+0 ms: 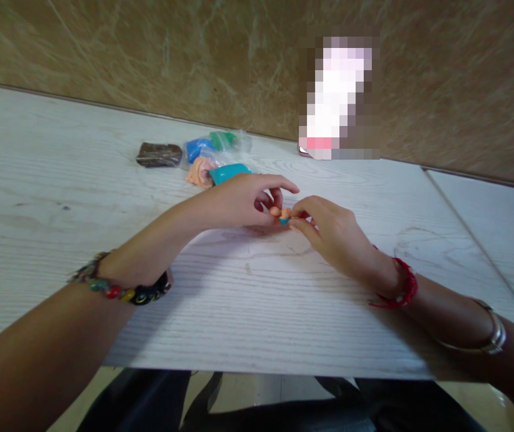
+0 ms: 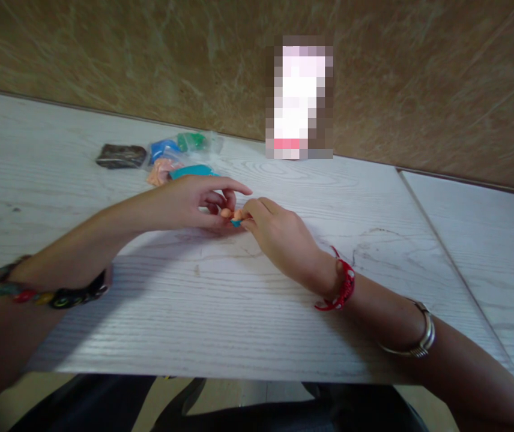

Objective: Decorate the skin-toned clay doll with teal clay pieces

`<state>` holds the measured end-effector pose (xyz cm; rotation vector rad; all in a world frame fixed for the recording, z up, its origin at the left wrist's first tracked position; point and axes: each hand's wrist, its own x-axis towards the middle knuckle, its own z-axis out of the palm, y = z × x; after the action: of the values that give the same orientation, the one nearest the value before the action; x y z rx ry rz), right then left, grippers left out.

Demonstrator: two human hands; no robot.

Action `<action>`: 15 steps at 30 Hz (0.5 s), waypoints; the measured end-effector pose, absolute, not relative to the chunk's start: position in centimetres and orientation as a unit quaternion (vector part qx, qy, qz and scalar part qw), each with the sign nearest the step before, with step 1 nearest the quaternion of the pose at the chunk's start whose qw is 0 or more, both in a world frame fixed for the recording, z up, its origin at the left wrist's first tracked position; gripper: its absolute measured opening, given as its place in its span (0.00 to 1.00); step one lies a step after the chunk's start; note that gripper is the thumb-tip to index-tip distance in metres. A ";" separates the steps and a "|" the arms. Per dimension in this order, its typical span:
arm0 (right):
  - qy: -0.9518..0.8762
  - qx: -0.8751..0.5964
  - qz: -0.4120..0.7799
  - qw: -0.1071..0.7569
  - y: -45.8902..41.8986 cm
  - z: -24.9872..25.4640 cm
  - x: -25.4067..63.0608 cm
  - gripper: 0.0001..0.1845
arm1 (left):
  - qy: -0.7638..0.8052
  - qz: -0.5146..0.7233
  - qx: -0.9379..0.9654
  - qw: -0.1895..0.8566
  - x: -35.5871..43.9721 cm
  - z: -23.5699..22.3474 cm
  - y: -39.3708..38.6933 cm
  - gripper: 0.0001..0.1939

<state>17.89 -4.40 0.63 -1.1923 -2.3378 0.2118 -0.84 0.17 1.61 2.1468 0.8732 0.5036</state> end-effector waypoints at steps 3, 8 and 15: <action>-0.855 -0.443 0.089 0.255 -4.3 0.8 17.9 0.02 | 0.348 0.197 0.837 0.373 -0.8 1.7 0.2 0.25; -0.849 -0.453 0.100 0.252 -4.1 1.0 17.9 0.02 | 0.359 0.193 0.849 0.335 -0.9 1.7 0.2 0.26; -0.854 -0.443 0.082 0.259 -4.1 1.1 18.1 0.03 | 0.359 0.199 0.847 0.339 -0.9 1.7 0.2 0.24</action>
<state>18.13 -4.07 1.14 -1.1998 -2.3147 0.2235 -0.90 0.22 1.74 2.2047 0.9361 0.5170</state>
